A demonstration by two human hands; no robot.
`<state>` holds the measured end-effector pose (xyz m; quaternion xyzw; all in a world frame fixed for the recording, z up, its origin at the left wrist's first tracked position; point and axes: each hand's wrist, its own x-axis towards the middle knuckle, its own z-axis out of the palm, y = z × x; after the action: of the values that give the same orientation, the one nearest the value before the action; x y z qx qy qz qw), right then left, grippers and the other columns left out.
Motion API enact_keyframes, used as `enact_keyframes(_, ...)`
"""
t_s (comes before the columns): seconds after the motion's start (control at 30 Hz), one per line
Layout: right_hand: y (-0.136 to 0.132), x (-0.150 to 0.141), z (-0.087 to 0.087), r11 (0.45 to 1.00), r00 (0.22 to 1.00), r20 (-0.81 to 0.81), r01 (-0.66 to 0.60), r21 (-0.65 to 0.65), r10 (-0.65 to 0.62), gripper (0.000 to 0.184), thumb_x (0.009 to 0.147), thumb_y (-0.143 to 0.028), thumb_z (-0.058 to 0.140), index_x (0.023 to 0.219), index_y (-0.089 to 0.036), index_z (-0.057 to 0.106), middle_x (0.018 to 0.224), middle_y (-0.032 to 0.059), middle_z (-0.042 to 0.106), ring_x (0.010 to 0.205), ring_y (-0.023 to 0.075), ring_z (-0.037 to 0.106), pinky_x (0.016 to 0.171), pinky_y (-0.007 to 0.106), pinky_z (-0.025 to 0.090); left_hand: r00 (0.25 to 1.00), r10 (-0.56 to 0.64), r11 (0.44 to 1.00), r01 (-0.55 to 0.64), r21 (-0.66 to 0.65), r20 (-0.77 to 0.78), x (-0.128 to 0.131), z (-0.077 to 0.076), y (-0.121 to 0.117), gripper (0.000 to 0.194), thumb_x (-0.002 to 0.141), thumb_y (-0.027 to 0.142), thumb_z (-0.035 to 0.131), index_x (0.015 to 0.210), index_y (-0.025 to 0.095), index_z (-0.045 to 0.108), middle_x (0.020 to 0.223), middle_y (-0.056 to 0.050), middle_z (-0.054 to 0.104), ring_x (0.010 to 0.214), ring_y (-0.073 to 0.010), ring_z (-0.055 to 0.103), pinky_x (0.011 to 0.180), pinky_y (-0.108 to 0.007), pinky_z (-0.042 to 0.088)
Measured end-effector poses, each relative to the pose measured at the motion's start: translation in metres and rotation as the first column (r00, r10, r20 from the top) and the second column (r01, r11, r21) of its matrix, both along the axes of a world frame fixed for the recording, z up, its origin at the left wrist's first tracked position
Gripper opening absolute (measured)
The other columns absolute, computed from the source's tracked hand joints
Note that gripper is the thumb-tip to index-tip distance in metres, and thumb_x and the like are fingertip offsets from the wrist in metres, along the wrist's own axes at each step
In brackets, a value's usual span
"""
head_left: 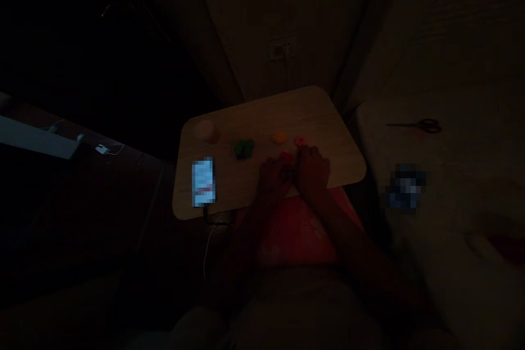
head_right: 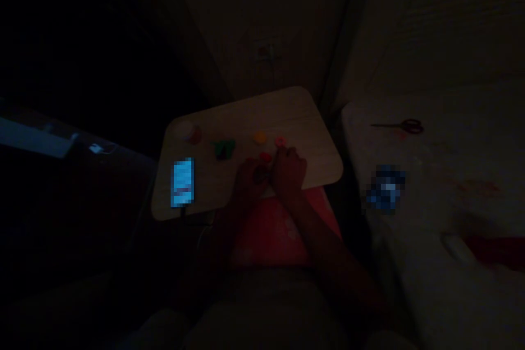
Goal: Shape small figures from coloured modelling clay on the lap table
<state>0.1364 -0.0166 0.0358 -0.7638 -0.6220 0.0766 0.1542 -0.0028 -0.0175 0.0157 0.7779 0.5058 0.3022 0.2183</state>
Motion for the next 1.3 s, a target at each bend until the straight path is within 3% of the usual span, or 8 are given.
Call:
enact_keyframes(0.3, 0.002, 0.026, -0.005, 0.982, 0.969, -0.241, 0.097, 0.165, -0.055, 0.028, 0.103, -0.023, 0.040, 0.108, -0.015, 0.067, 0.108, 0.0154, 0.069, 0.090, 0.0261, 0.060, 0.076, 0.035, 0.036, 0.999, -0.033, 0.997, 0.032, 0.070, 0.017, 0.002, -0.003, 0.000, 0.014, 0.087, 0.017, 0.070, 0.100, 0.022, 0.067, 0.102, -0.005, 0.077, 0.100, -0.0247, 0.070, 0.109, -0.047, 0.047)
enact_keyframes(0.5, -0.002, 0.031, -0.010, 0.982, 0.965, -0.261, 0.076, 0.173, -0.028, 0.028, 0.101, -0.025, 0.042, 0.103, -0.015, 0.068, 0.104, 0.0148, 0.069, 0.088, 0.0262, 0.060, 0.077, 0.036, 0.037, 0.995, -0.098, 0.991, 0.096, 0.094, 0.011, 0.000, -0.002, 0.001, 0.010, 0.092, 0.019, 0.068, 0.100, 0.021, 0.073, 0.106, -0.007, 0.075, 0.106, -0.0240, 0.068, 0.112, -0.047, 0.046)
enact_keyframes(0.67, -0.004, 0.035, -0.014, 0.975, 0.956, -0.293, 0.091, 0.201, -0.029, 0.027, 0.099, -0.025, 0.043, 0.103, -0.016, 0.068, 0.104, 0.0140, 0.070, 0.091, 0.0267, 0.061, 0.078, 0.036, 0.039, 0.988, -0.116, 0.990, 0.108, 0.088, 0.099, -0.002, -0.005, 0.003, 0.022, 0.098, 0.021, 0.063, 0.116, 0.021, 0.075, 0.111, -0.008, 0.071, 0.107, -0.0212, 0.067, 0.101, -0.039, 0.055)
enact_keyframes(0.83, -0.003, 0.039, -0.012, 0.979, 0.956, -0.290, 0.097, 0.178, -0.042, 0.028, 0.099, -0.026, 0.043, 0.103, -0.016, 0.069, 0.105, 0.0143, 0.071, 0.090, 0.0268, 0.062, 0.079, 0.036, 0.039, 0.984, -0.113, 0.992, 0.103, 0.076, 0.136, -0.003, -0.005, 0.003, 0.013, 0.095, 0.017, 0.066, 0.103, 0.021, 0.076, 0.108, -0.008, 0.072, 0.104, -0.0209, 0.068, 0.096, -0.039, 0.057)
enact_keyframes(1.2, -0.003, 0.041, -0.012, 0.979, 0.962, -0.271, 0.087, 0.186, -0.034, 0.028, 0.100, -0.026, 0.043, 0.102, -0.016, 0.069, 0.103, 0.0139, 0.071, 0.090, 0.0263, 0.061, 0.078, 0.036, 0.038, 0.985, -0.166, 0.985, 0.164, 0.060, 0.045, 0.000, 0.001, 0.000, 0.006, 0.090, 0.021, 0.073, 0.096, 0.023, 0.075, 0.106, -0.006, 0.076, 0.108, -0.0240, 0.069, 0.113, -0.049, 0.045)
enact_keyframes(1.3, -0.003, 0.041, -0.012, 0.980, 0.963, -0.269, 0.085, 0.180, -0.034, 0.028, 0.099, -0.026, 0.044, 0.102, -0.016, 0.070, 0.103, 0.0138, 0.071, 0.089, 0.0261, 0.062, 0.078, 0.036, 0.039, 0.988, -0.118, 0.992, 0.114, 0.046, 0.099, -0.001, -0.001, 0.003, 0.010, 0.090, 0.015, 0.070, 0.097, 0.021, 0.074, 0.105, -0.006, 0.074, 0.106, -0.0228, 0.068, 0.108, -0.044, 0.049)
